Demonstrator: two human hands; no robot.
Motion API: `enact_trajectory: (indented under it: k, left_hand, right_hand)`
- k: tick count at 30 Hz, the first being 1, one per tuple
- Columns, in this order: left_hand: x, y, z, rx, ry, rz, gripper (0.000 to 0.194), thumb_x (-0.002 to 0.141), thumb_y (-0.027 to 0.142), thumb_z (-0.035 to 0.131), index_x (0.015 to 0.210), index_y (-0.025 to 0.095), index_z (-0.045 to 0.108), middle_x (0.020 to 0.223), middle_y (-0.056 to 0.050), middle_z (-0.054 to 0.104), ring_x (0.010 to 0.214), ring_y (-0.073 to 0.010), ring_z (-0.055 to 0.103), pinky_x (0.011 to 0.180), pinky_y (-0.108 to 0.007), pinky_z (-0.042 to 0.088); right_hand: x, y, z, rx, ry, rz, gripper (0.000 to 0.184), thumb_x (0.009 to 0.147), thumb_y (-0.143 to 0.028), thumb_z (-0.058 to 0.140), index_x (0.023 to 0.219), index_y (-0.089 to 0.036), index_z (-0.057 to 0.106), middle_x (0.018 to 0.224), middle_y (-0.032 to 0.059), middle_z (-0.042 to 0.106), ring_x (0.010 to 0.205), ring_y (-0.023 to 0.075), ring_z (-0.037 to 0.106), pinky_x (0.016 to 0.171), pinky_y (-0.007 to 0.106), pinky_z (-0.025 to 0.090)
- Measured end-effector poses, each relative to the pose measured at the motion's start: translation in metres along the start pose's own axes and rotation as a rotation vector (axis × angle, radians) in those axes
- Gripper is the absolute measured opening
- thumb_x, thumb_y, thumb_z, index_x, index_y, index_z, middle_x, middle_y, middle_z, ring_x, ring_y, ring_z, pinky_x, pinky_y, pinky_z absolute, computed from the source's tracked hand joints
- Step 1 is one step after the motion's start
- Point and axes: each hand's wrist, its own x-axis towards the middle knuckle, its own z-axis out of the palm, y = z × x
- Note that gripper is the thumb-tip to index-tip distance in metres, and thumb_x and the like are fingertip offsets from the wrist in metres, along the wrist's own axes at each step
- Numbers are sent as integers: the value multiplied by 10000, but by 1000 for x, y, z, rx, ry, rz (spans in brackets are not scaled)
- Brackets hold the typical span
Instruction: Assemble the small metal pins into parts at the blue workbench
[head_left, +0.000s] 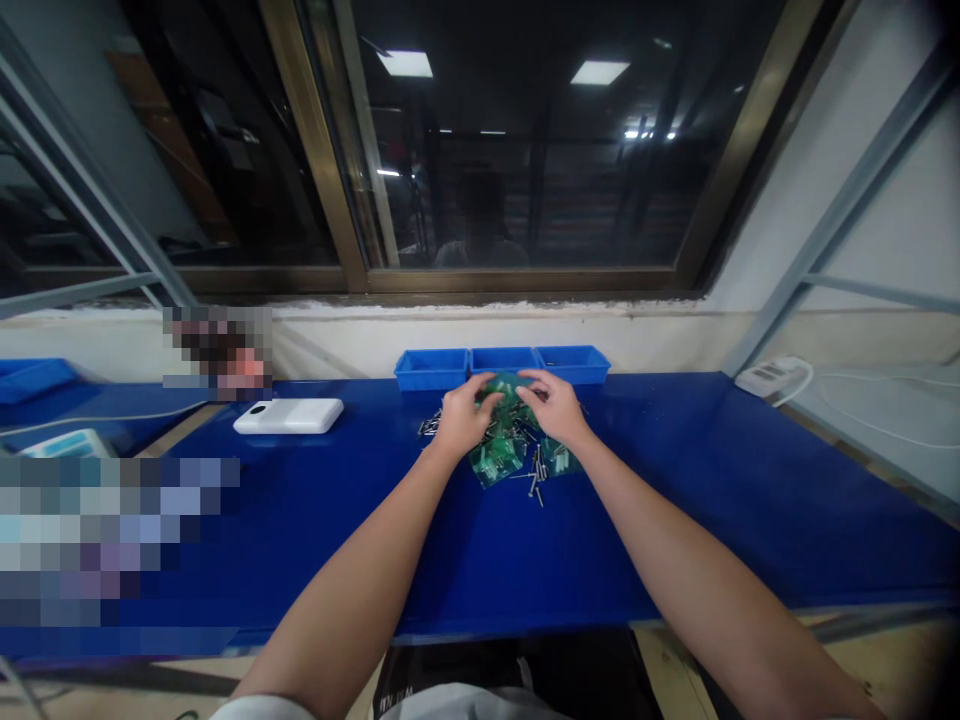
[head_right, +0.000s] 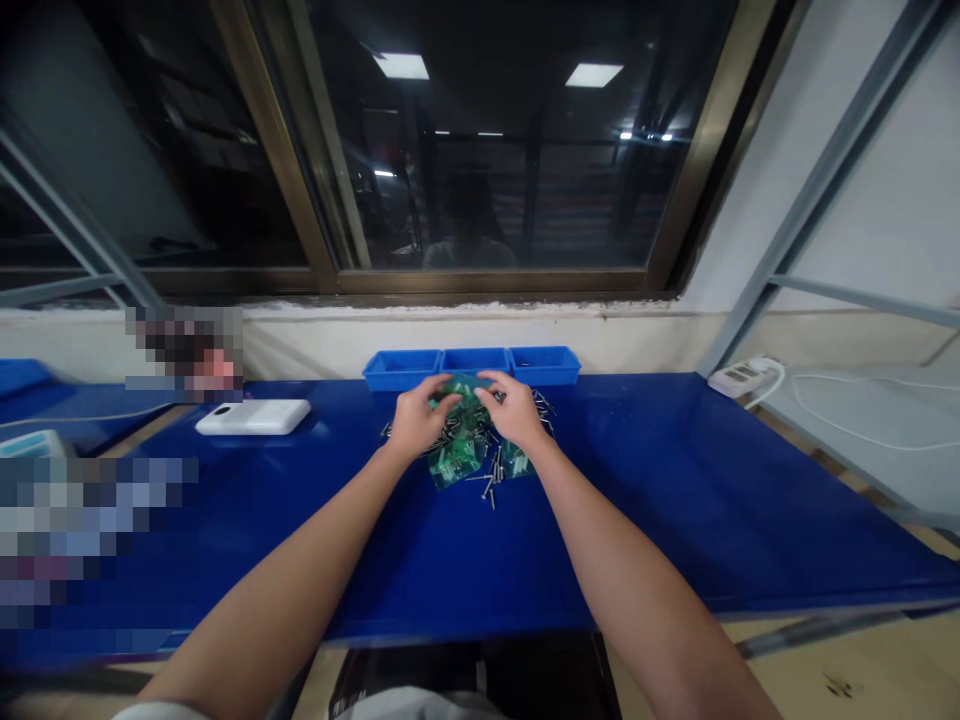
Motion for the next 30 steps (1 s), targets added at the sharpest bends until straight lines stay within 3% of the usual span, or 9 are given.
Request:
enact_trajectory:
  k: [4,8,12,16,21,26,30]
  left_hand:
    - [6,-13,-2,-160,131,-219,455,758,309,626,1174,184,492,662,34,597,577,-129,555,596,-246,429]
    - [13,-33,-9,-225,244,-367,361,739,334,617,1058,186,535,647,37,563,556,-124,555,559,-231,412]
    - [21,-49,-23,-129,289,-401,265,719,342,616,920,170,599,700,2,591,616,-132,563,602,-236,435]
    - [37,-57,-42,60,380,-424,271,757,326,556,967,167,613,728,-19,609,642,-148,560,652,-262,452]
    - [69,-69,-59,340,251,-426,231,747,239,571,961,173,631,805,-70,657,820,-223,614,808,-331,454]
    - [87,-84,-62,469,46,-450,316,772,282,579,1063,161,605,1018,-156,643,1021,-292,586,916,-411,416]
    - [75,-72,-60,540,200,-426,372,804,362,535,1099,140,585,1308,-213,457,1215,-344,441,1002,-499,338]
  right_hand:
    - [1,0,-9,-130,14,-48,370,822,-372,533,1135,-185,591,764,26,684,679,166,608,650,284,450]
    - [3,10,-17,-303,-25,-79,296,812,-306,539,1077,-206,624,821,34,698,794,190,619,718,307,462]
    - [5,22,-21,-401,-43,-55,245,791,-253,552,1013,-215,649,818,33,702,866,206,604,776,331,463]
    - [4,27,-23,-444,-73,-16,219,780,-249,563,971,-207,662,792,34,697,874,213,595,809,351,461]
    - [5,27,-26,-453,-89,-20,192,773,-226,561,923,-194,677,844,54,696,870,208,596,799,340,463]
    - [5,28,-27,-471,-90,-14,191,753,-210,561,900,-189,682,838,54,692,853,203,591,794,331,451]
    - [5,27,-30,-503,-148,-17,158,730,-228,574,847,-198,677,807,45,679,838,194,584,754,311,432]
